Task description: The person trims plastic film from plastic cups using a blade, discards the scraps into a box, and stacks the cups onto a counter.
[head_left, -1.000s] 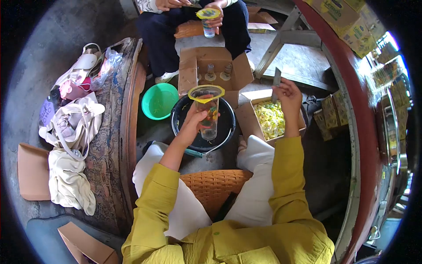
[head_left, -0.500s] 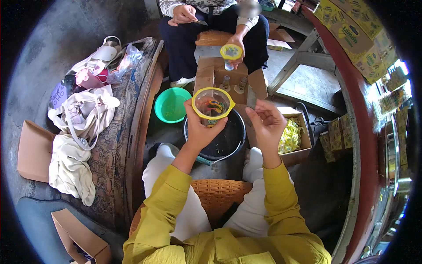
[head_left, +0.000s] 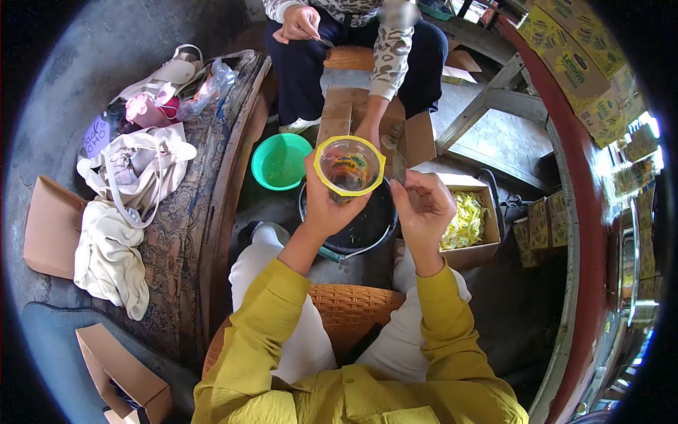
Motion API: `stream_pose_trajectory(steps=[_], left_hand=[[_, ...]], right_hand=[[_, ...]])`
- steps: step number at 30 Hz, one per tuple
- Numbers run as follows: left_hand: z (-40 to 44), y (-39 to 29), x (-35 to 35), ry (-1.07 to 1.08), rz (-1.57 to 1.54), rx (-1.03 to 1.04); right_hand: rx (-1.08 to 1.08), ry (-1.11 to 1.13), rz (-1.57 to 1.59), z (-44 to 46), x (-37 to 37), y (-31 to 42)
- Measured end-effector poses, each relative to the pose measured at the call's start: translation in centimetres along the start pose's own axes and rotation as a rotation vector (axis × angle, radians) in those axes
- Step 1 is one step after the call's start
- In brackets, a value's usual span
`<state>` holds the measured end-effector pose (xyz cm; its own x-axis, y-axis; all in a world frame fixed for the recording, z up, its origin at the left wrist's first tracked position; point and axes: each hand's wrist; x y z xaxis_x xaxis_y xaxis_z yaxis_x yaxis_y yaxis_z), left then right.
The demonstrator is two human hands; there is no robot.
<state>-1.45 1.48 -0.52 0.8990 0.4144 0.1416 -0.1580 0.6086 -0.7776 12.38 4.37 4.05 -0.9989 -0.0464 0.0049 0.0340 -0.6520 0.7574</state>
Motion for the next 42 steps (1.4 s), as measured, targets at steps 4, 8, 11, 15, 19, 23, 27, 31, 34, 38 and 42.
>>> stream_pose_trajectory(steps=[4, 8, 11, 15, 19, 23, 27, 31, 34, 38, 42], left_hand=[[-0.1, 0.3, -0.2, 0.046, 0.054, 0.026], [0.2, 0.1, -0.4, 0.108, -0.148, -0.092], [0.5, 0.1, -1.3, 0.239, -0.123, -0.158], [0.8, -1.5, -1.4, 0.379, -0.315, -0.290], [0.5, -1.7, -2.3, 0.483, -0.291, -0.428], [0.6, -2.3, -2.1, 0.493, -0.402, -0.522], [0.6, -2.3, -1.9, 0.533, -0.406, -0.523], [0.7, -2.6, -2.0, 0.560, -0.407, -0.532], [0.7, -2.9, -2.0, 0.532, -0.391, -0.569], [0.7, -2.9, -2.0, 0.546, -0.395, -0.579], [0.6, -3.1, -2.1, 0.548, -0.403, -0.594]], right_hand=[[-0.078, 0.006, -0.038, 0.0, 0.1, -0.4], [-0.174, 0.010, -0.172, 1.2, -0.6, 0.2], [-0.251, 0.027, -0.320, 2.1, -1.7, 0.0], [-0.458, 0.095, -0.439, 2.8, -3.3, -0.6], [-0.561, 0.202, -0.488, 2.7, -3.6, -0.8], [-0.614, 0.274, -0.488, 2.4, -3.4, -1.0], [-0.628, 0.332, -0.502, 2.3, -3.3, -0.9], [-0.641, 0.356, -0.513, 2.4, -3.3, -1.0], [-0.651, 0.354, -0.511, 2.4, -3.2, -1.1], [-0.671, 0.366, -0.514, 2.3, -3.1, -1.2], [-0.668, 0.385, -0.526, 2.1, -2.9, -0.9]])
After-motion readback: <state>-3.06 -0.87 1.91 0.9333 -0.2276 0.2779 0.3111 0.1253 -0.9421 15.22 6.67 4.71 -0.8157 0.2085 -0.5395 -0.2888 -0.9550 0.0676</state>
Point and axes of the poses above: each hand's wrist, its own z-axis towards the middle knuckle, its own x-axis out of the palm, y = z × x, and after that the axes turned 2 degrees about -y, right-handed
